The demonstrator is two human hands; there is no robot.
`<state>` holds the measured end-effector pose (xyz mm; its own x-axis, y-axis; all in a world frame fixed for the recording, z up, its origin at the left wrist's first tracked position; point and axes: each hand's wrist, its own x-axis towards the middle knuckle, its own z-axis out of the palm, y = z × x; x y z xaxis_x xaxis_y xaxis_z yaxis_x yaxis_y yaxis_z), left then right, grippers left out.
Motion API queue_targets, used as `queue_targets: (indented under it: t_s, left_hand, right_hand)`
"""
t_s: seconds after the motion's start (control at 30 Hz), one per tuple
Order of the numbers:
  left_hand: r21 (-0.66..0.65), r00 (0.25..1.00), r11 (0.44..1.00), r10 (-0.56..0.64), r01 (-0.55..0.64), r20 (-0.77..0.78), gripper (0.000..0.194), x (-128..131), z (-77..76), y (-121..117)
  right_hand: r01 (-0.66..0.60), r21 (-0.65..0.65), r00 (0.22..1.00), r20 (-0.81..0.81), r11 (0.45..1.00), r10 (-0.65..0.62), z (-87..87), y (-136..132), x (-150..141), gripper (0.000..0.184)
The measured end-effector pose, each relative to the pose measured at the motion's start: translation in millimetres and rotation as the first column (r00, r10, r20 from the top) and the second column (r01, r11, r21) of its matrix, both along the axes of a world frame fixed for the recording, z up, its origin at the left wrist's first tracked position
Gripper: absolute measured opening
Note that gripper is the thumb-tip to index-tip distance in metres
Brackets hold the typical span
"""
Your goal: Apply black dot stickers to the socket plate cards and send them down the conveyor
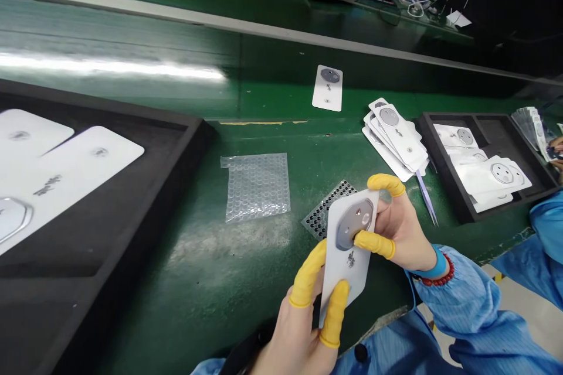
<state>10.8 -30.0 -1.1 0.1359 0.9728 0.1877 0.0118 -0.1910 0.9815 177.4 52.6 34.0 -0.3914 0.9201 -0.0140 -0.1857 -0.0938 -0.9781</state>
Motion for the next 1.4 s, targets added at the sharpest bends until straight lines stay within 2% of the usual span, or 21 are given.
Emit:
queue_targets:
  t_s: [0.13, 0.27, 0.4, 0.53, 0.63, 0.73, 0.83, 0.9, 1.0, 1.1, 1.2, 1.33, 1.4]
  left_hand:
    - [-0.019, 1.000, 1.000, 0.021, -0.021, -0.008, 0.059, -1, -5.1, -5]
    - [0.027, 0.996, 0.997, 0.076, -0.074, -0.055, 0.066, 2, -12.3, -11]
    - [-0.023, 0.987, 0.987, 0.158, -0.159, -0.017, 0.055, 13, -8.1, -12]
    - [-0.093, 0.983, 0.980, 0.180, -0.176, 0.034, 0.048, 20, 2.2, -9]
    - [-0.113, 0.987, 0.983, 0.150, -0.142, 0.060, 0.051, 17, 3.2, -6]
    - [-0.062, 0.997, 0.997, 0.041, -0.037, 0.064, 0.064, 7, -5.1, -3]
    - [-0.039, 0.999, 0.999, -0.001, 0.003, 0.048, 0.077, 0, -14.7, -4]
    - [-0.035, 0.999, 0.999, -0.001, 0.002, 0.038, 0.078, 0, -15.9, -5]
    - [-0.038, 1.000, 0.999, 0.009, -0.008, 0.029, 0.072, 3, -8.7, -5]
    - [-0.069, 0.997, 0.997, 0.033, -0.027, 0.074, 0.066, 6, -1.0, -4]
    - [-0.123, 0.992, 0.992, 0.054, -0.040, 0.111, 0.063, 3, 0.0, 1]
    - [-0.208, 0.985, 0.975, 0.108, -0.078, 0.135, 0.043, -3, 2.7, 15]
    - [-0.207, 0.983, 0.973, 0.126, -0.097, 0.134, 0.033, -4, 5.4, 23]
  right_hand:
    - [0.087, 0.024, 0.993, 0.082, 0.996, -0.089, -2.8, -5, -1, 0.055]
    - [0.160, 0.081, 0.981, 0.095, 0.984, -0.167, -4.1, -10, -4, 0.052]
    - [0.112, 0.074, 0.993, 0.031, 0.991, -0.115, -0.1, -10, -3, 0.051]
    - [0.045, 0.020, 0.996, 0.076, 0.999, -0.047, 5.5, -7, 0, 0.053]
    - [0.056, 0.016, 0.991, 0.124, 0.998, -0.058, 8.0, -5, 1, 0.048]
    - [0.078, 0.008, 0.991, 0.112, 0.997, -0.078, 8.6, -4, 0, 0.045]
    - [0.026, -0.026, 0.998, 0.054, 0.999, -0.024, 8.6, -2, 0, 0.045]
    - [-0.007, -0.026, 1.000, 0.018, 1.000, 0.007, 9.2, -1, 2, 0.044]
    - [-0.006, -0.012, 1.000, 0.009, 1.000, 0.006, 10.9, -3, 3, 0.044]
    - [0.060, 0.005, 0.997, 0.057, 0.998, -0.061, 11.9, -5, 0, 0.042]
    - [0.131, 0.031, 0.987, 0.088, 0.991, -0.133, 9.2, -8, -5, 0.040]
    - [0.047, -0.015, 0.996, 0.071, 0.999, -0.046, 0.9, -12, -10, 0.039]
    - [-0.005, -0.049, 0.998, 0.066, 0.999, 0.008, -2.1, -15, -11, 0.039]
